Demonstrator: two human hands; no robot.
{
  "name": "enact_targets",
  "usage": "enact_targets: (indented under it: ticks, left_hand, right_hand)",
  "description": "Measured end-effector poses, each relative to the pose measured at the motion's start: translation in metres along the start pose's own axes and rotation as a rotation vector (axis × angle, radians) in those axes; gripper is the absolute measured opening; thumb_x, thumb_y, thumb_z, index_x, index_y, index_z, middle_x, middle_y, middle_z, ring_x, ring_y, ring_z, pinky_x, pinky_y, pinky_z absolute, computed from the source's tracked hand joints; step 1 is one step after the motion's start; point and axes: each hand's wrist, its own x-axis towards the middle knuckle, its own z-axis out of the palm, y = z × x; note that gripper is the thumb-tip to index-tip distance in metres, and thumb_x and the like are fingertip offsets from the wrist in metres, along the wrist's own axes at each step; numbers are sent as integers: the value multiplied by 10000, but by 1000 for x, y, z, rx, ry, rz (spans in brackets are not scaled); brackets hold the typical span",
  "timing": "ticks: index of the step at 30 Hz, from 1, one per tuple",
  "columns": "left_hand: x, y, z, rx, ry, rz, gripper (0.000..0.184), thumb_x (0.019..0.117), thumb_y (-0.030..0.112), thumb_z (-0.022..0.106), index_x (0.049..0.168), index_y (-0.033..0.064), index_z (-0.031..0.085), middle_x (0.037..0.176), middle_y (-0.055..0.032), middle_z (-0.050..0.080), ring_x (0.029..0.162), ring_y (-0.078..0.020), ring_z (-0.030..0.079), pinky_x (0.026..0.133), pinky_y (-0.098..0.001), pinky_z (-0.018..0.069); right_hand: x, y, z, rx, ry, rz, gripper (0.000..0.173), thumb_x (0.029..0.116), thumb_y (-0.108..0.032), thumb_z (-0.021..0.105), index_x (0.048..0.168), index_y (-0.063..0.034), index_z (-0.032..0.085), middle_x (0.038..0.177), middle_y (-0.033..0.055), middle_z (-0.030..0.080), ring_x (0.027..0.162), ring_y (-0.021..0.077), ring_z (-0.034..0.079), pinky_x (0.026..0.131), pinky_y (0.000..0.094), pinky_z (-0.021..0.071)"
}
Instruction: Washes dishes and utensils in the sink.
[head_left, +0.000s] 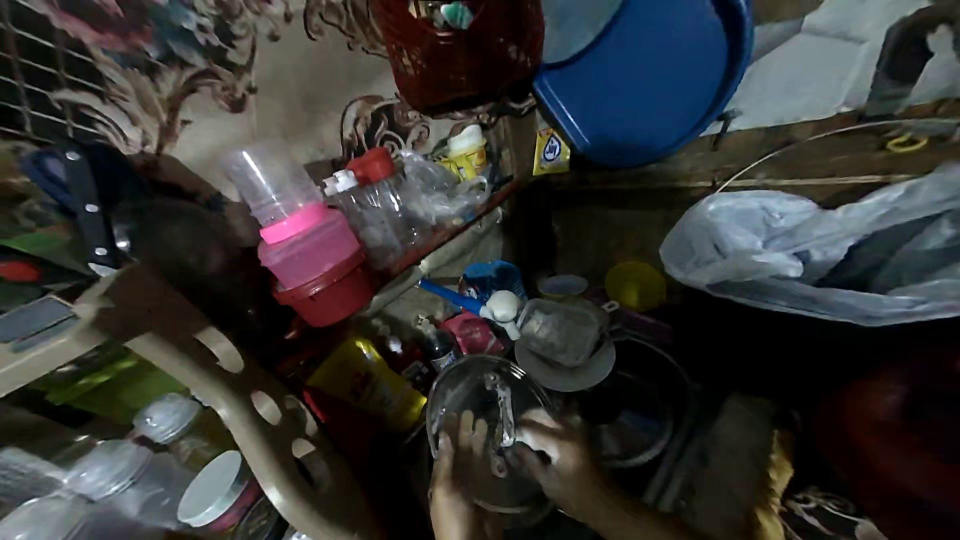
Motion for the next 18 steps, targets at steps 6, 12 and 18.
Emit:
enact_targets:
  ticks: [6, 12, 18]
  left_hand:
    - [-14, 3, 1, 55, -32, -63, 456, 1001, 9, 343, 1447, -23, 428, 1294, -149, 662, 1080, -221, 705, 858, -360, 600]
    - [-33, 10, 15, 517, -196, -103, 359, 871, -130, 458, 1180, -86, 637, 1011, -92, 762, 884, -133, 730, 770, -298, 608]
    - [-31, -3, 15, 613, -99, 3, 149, 790, -93, 572, 891, -15, 649, 805, -38, 714, 743, -99, 694, 681, -287, 604]
  right_hand:
    - [29, 29, -35, -146, -49, 441, 333, 974, -157, 619, 1211, 74, 652, 1331, 289, 593, 1236, 407, 590, 1070, 513, 482]
    - [94, -14, -55, 168, -378, 401, 331, 1042, -190, 551, 1250, 64, 588, 1080, 198, 676, 939, 243, 682, 868, 423, 571]
    - [75, -20, -41, 135, -299, 124, 275, 1017, -160, 573, 973, 66, 723, 925, 159, 711, 888, 217, 683, 879, 398, 546]
